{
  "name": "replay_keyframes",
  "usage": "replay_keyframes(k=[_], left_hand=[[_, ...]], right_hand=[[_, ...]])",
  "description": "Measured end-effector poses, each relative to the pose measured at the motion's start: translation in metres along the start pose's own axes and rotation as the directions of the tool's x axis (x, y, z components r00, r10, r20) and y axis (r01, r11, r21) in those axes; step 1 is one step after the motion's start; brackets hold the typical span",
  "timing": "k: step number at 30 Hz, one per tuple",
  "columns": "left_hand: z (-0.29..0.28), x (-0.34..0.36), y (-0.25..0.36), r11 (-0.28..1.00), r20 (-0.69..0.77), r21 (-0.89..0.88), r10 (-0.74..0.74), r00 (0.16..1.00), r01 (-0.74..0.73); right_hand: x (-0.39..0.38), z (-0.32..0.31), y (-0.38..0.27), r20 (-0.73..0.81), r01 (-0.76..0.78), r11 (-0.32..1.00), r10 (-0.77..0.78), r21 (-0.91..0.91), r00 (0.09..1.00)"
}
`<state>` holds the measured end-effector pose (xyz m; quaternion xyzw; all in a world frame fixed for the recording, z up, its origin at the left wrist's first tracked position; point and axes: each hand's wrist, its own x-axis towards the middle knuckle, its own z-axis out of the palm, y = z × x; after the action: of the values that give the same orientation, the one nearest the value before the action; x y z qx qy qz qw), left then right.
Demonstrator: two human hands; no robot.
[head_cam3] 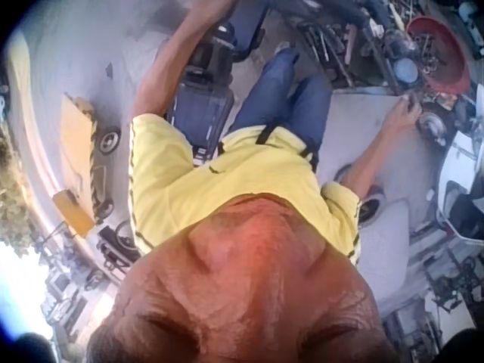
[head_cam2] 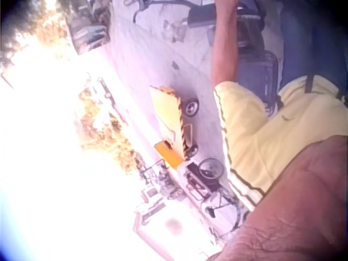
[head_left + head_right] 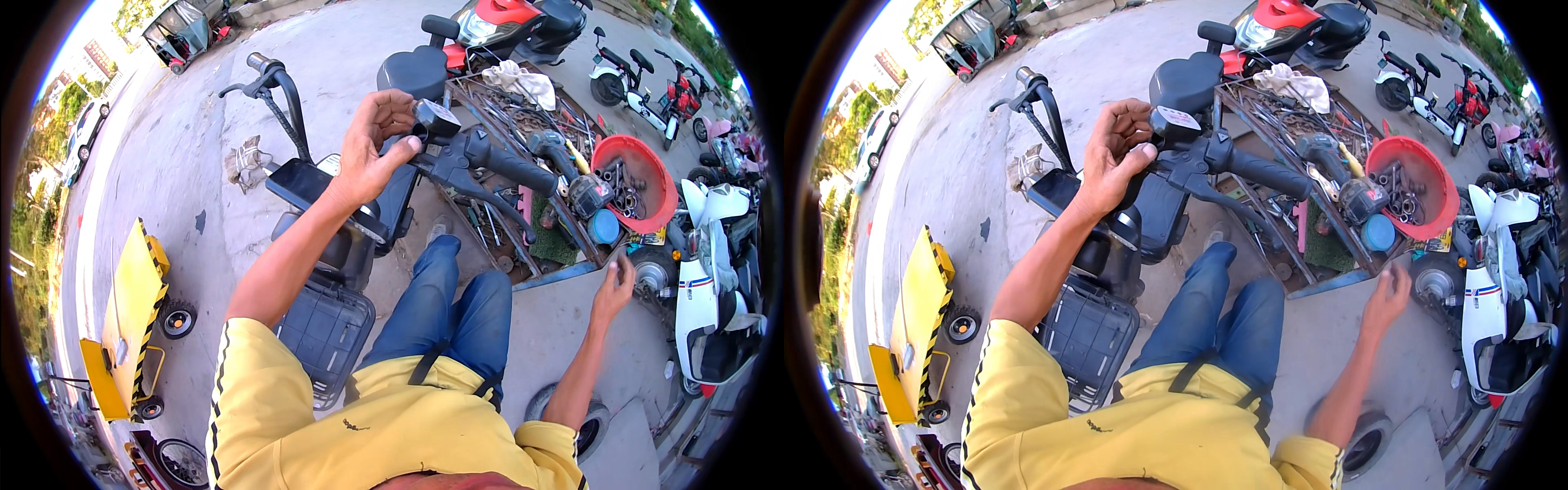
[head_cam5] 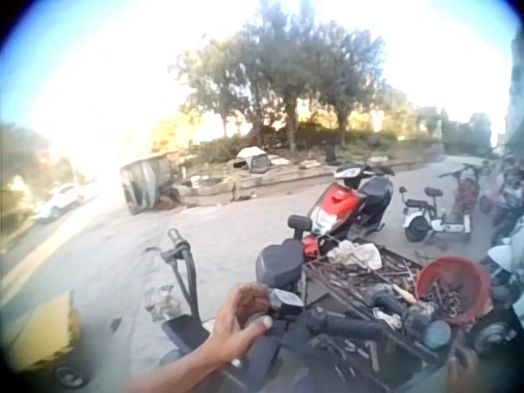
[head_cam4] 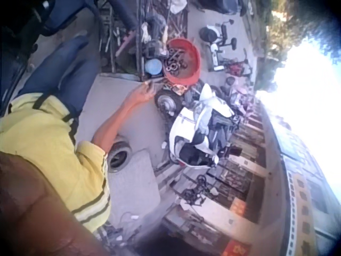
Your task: The person works on the handlebar area of a scooter, repeatedly removing and reattaching a small black control module and its wiring. They use a screwdriver to loosen and tighten fasteners, then secure the wires with zip ties. The scooter remains stationary throughout the process.
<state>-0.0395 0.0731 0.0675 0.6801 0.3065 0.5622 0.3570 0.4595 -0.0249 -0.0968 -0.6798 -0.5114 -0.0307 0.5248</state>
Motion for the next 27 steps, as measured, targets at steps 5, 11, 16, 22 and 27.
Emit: replay_keyframes(k=[5, 11, 16, 22, 27], left_hand=[[-0.001, 0.008, 0.000, 0.999, 0.070, -0.029, -0.043, 0.997, 0.045], [-0.004, 0.005, 0.005, 1.000, 0.021, -0.010, -0.023, 0.999, 0.024], [-0.002, 0.000, 0.013, 0.997, -0.029, 0.055, 0.065, 0.997, -0.063], [-0.001, -0.015, 0.029, 0.974, -0.133, 0.222, 0.070, 0.989, -0.039], [-0.018, -0.025, -0.005, 0.963, -0.073, 0.209, -0.157, 0.985, 0.169]], right_hand=[[-0.121, -0.020, 0.046, 0.079, -0.411, 0.904, 0.404, 0.118, 0.911], [-0.208, -0.030, 0.040, 0.169, -0.498, 0.864, 0.481, 0.074, 0.860], [-0.213, -0.044, 0.026, 0.175, -0.427, 0.901, 0.410, 0.072, 0.895], [-0.183, -0.060, 0.000, 0.125, -0.359, 0.929, 0.347, 0.090, 0.930], [-0.158, -0.058, -0.013, 0.081, -0.265, 0.955, 0.256, 0.134, 0.963]])
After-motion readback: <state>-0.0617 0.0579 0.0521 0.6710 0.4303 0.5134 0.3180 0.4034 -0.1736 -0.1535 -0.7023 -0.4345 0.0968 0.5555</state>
